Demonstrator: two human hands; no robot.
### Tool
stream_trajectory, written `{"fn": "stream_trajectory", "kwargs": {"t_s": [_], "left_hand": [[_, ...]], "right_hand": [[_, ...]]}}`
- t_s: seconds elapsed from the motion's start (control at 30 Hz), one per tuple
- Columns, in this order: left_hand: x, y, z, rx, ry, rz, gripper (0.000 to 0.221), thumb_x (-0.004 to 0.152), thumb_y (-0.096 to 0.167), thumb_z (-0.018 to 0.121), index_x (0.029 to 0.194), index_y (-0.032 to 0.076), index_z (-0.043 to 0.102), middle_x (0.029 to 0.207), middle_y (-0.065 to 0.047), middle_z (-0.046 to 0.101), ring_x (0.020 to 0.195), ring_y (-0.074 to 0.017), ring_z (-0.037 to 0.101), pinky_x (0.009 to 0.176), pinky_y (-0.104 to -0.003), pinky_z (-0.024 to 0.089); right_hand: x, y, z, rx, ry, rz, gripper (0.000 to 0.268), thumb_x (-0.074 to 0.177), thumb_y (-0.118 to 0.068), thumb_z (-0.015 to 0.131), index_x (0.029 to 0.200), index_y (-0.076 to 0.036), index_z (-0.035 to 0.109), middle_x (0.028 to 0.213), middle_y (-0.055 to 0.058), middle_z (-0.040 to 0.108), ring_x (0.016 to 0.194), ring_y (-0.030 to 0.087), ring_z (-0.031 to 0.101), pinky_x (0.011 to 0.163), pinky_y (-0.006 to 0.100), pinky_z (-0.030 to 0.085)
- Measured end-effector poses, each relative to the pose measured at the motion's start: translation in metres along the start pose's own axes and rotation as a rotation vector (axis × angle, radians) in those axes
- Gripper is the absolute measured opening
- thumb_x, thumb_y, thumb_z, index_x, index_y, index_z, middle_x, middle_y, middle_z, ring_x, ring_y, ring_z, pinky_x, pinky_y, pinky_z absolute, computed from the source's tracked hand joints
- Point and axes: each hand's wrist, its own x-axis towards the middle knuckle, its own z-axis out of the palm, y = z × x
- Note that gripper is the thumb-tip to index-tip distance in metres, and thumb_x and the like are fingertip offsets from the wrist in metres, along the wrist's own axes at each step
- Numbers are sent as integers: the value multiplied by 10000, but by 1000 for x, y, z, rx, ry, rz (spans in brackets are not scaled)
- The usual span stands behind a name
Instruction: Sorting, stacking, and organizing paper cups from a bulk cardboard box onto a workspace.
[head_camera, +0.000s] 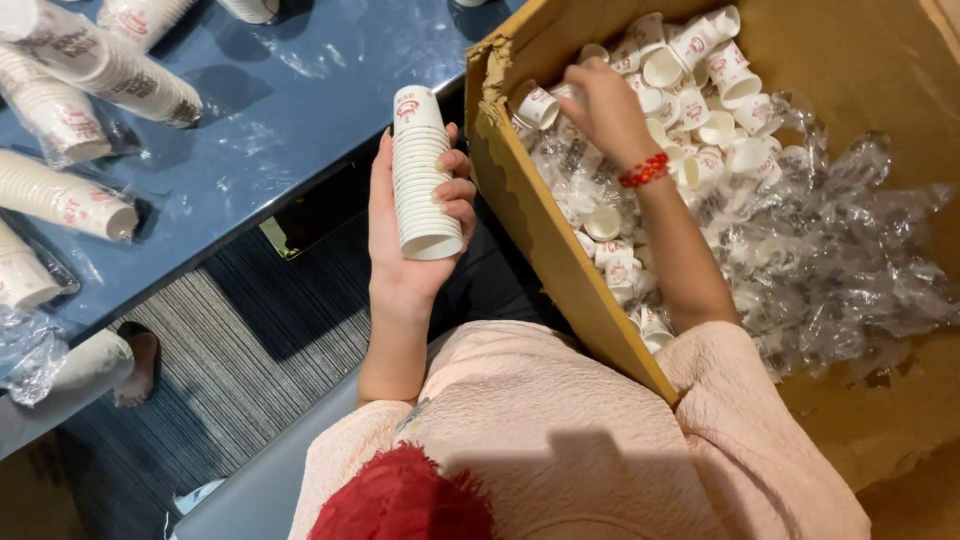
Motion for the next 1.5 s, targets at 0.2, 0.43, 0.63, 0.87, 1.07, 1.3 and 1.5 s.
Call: {"fn": "stream_trajectory", "kwargs": {"t_s": [0.2,0.43,0.63,0.87,1.07,1.3,1.5], "left_hand": [[6,2,-11,-36,28,70,532,1073,496,484,1301,16,518,998,-88,596,783,-183,574,706,-299,543],[11,-8,-33,-2,169,201,537,1037,502,506,1223,-1,545,961,-101,618,768,-189,592,711,-307,551],[10,-5,-45,-6,239,246,472,1035,476,502,1114,16,571,949,-125,654,805,-223,640,761,-364,582],[11,-12,-37,-35,291,193,450,1002,403,554,1120,-32,559,990,-171,648,930,-287,666,842,-376,591],[0,-17,-20,-25,371,113,488,989,293,526,1277,-100,542,1123,-210,669,1047,-309,669,951,-401,566],[-22,-20,-76,346,384,195,348,1114,336,551,1326,61,575,1211,-93,645,1109,-249,644,963,-429,502],[-58,-58,-77,769,422,262,604,988,479,545,1444,84,514,1395,-34,617,1309,-149,588,1133,-349,454]], "right_hand": [[-52,-123,-115,205,326,-53,319,1088,-239,764,1082,51,630,1372,196,632,976,244,748,817,366,576],[-79,-202,-125,457,124,-784,212,940,-207,802,1026,-44,697,1388,224,557,1192,357,670,985,403,586],[-74,-208,-123,258,101,-910,201,897,-86,761,1089,-40,718,1371,170,585,1144,323,687,933,403,590],[-76,-209,-125,257,66,-1007,174,898,-95,737,1052,-28,694,1378,170,575,1162,331,675,950,411,589],[-75,-215,-129,229,52,-989,178,867,-105,752,1017,-51,675,1361,135,590,1222,342,650,1027,474,557],[-77,-210,-117,255,-37,-771,229,827,-109,756,974,-51,591,1376,198,595,1152,357,661,927,430,558],[-84,-202,-115,371,-123,-583,213,953,-198,736,996,-44,596,1236,178,625,936,354,685,770,405,565]]}}
